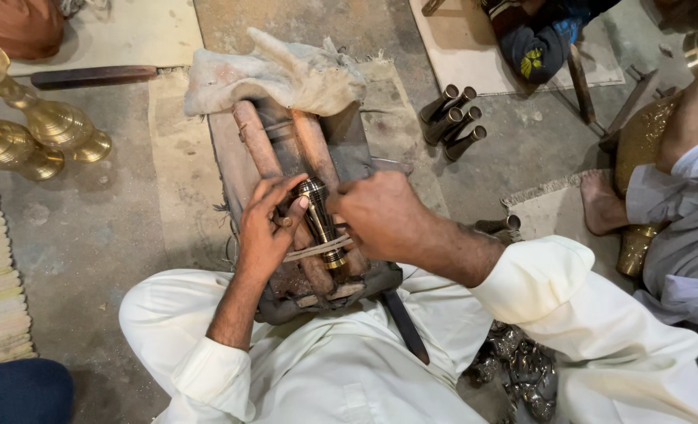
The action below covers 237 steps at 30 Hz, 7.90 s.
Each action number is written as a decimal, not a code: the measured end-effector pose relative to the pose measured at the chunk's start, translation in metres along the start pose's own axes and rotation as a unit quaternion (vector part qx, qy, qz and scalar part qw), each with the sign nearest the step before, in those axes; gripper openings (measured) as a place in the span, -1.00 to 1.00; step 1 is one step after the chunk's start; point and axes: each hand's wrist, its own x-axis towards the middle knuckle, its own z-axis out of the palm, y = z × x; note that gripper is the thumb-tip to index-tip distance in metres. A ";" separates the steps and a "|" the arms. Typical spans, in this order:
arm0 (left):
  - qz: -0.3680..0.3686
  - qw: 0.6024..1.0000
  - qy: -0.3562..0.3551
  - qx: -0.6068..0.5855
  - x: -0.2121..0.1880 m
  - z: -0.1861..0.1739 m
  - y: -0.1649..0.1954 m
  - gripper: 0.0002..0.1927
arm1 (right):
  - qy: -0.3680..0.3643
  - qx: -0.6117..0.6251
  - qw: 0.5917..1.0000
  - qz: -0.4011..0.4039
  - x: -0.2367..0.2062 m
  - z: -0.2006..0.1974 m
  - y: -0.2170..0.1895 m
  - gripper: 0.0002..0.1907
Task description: The person hammers a brass object secured in a wooden jig to shape it, then uses pliers to adjust the object's surface. The person continues hammering the object while it remains in the jig.
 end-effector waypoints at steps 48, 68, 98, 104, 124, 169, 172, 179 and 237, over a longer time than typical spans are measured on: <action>-0.043 0.999 0.009 0.011 0.000 -0.001 -0.004 -0.63 | 0.272 -0.163 0.944 -0.096 -0.009 0.043 -0.004 -0.83; -0.071 0.955 0.029 0.285 -0.072 0.018 0.026 0.27 | 0.374 0.314 0.864 0.123 -0.009 0.137 0.033 -0.75; -0.176 0.909 0.035 0.377 -0.064 -0.101 -0.081 -0.73 | 0.384 0.232 0.872 0.194 -0.058 0.187 0.008 -0.82; -0.214 0.858 0.053 0.464 -0.052 -0.116 -0.090 -0.73 | 0.380 0.309 0.866 0.096 -0.039 0.171 -0.032 -0.67; -0.329 0.876 0.054 -0.349 0.037 -0.017 -0.126 -0.60 | 0.341 0.334 0.875 0.081 -0.038 0.166 -0.028 -0.44; -0.135 0.922 0.170 -0.322 0.025 -0.006 -0.139 -0.54 | 0.357 0.307 0.877 0.094 -0.041 0.164 -0.034 -0.43; -0.128 0.971 0.154 -0.128 0.029 -0.009 -0.132 -0.66 | 0.354 0.307 0.878 0.095 -0.041 0.166 -0.034 -0.42; -0.142 0.971 0.116 0.150 0.039 -0.033 -0.118 -0.68 | 0.340 0.306 0.884 0.098 -0.040 0.172 -0.032 -0.43; -0.035 0.989 -0.080 0.123 -0.077 -0.026 0.003 -0.59 | 0.369 0.380 0.848 0.019 -0.013 0.131 -0.006 -0.15</action>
